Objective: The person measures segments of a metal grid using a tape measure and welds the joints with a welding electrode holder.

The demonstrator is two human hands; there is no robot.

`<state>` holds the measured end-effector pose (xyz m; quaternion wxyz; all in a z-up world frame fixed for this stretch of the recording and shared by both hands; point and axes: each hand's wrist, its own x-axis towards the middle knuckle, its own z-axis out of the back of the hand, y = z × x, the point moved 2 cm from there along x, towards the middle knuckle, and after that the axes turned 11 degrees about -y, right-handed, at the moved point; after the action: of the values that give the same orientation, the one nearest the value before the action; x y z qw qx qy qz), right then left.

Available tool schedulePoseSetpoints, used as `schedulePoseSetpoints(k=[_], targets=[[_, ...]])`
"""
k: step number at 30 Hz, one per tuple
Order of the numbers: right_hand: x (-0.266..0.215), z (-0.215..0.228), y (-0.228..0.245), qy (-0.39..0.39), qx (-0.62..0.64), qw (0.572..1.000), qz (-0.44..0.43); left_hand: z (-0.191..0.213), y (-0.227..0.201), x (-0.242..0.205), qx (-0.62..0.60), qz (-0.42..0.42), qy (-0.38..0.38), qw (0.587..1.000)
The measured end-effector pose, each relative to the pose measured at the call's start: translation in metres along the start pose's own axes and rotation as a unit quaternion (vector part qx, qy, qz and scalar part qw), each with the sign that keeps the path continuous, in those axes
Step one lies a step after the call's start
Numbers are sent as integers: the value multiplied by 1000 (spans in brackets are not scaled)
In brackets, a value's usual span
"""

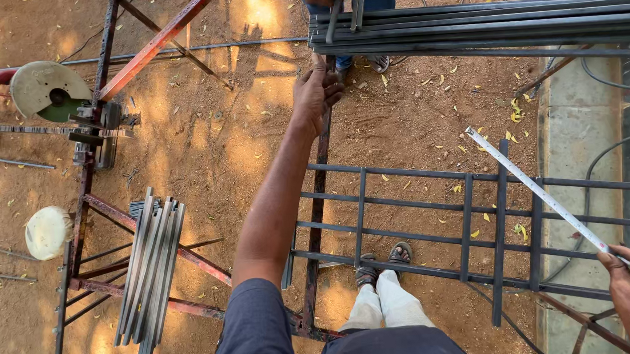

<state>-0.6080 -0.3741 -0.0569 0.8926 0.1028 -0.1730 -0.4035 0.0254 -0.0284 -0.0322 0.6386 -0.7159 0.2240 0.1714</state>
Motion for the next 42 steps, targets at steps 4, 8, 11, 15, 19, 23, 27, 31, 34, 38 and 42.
schedulePoseSetpoints(k=[4,8,11,15,19,23,27,31,34,38,42], targets=[[1,-1,3,-7,27,999,24,21,-24,4,1,-5,-37,999],[-9,10,-1,-21,46,998,23,24,-35,-6,118,-50,32,991],[-10,0,-2,2,145,988,-45,3,-28,-25,185,-102,91,973],[-12,-3,-6,44,141,987,-66,-12,-19,-36,109,-88,135,981],[-12,16,0,47,138,986,-84,-11,-19,-36,189,-84,146,967],[-12,40,27,28,89,995,-46,-18,5,-78,177,-151,76,970],[-9,43,45,22,79,996,-35,-7,68,-168,155,-137,138,969],[-4,44,45,32,102,993,-41,-3,128,-241,136,10,204,969],[7,39,47,31,104,994,-17,0,153,-266,293,-74,137,943],[9,43,53,44,91,995,-19,15,176,-295,362,-112,30,925],[17,45,72,41,64,997,3,21,178,-301,399,-177,-16,900]])
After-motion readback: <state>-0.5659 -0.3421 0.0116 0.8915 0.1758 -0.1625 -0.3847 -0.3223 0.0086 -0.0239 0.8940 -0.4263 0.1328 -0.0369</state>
